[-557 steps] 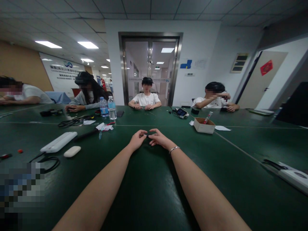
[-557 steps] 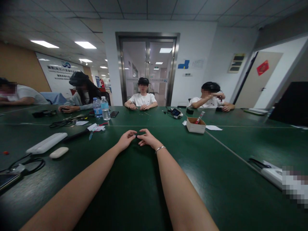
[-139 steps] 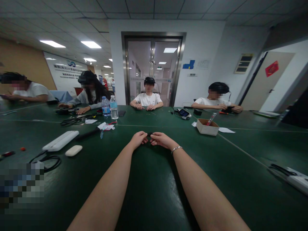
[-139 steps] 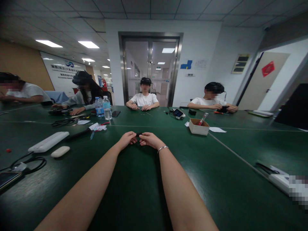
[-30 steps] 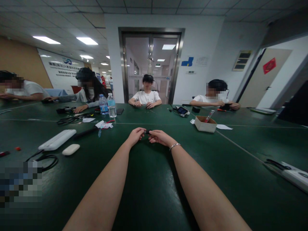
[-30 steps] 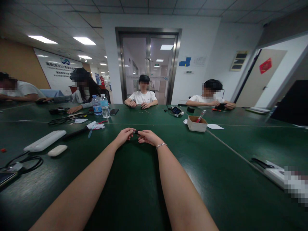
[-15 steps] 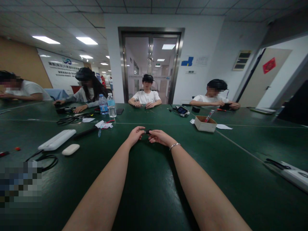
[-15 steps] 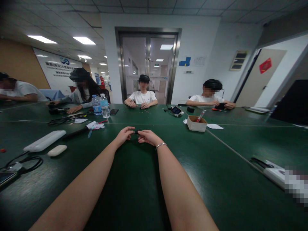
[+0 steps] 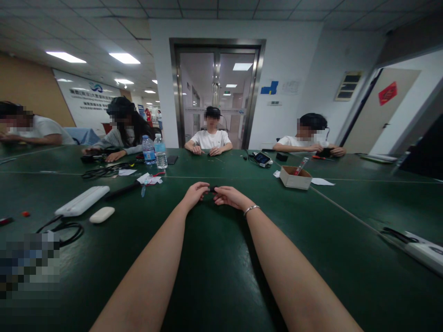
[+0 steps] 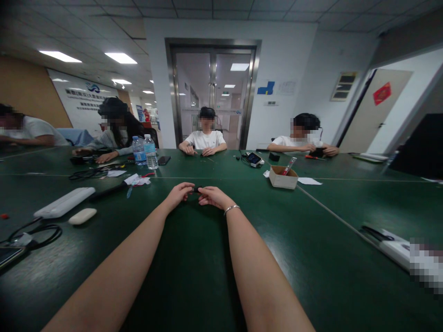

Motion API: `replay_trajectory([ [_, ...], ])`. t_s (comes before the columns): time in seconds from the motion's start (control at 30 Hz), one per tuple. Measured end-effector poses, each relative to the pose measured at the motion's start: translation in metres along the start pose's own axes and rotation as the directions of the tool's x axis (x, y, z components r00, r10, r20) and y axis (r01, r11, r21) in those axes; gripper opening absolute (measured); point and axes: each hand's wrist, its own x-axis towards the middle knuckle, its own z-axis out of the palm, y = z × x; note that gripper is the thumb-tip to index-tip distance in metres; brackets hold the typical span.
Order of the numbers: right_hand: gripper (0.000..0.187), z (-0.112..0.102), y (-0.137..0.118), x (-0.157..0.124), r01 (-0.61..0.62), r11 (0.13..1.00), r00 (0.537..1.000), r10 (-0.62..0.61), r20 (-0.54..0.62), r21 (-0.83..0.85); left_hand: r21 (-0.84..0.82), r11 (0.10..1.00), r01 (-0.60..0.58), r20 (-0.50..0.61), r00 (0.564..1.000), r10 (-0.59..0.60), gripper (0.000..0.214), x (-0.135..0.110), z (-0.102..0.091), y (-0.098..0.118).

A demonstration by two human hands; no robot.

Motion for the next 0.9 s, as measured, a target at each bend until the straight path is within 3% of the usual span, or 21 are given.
replay_trajectory([
  [0.9,0.010,0.0006,0.0000,0.0001,0.007,1.000,1.000,-0.007,0.008,-0.010,0.000,1.000,-0.019,0.011,1.000,0.019,0.030,-0.0029,-0.0003,0.0029],
])
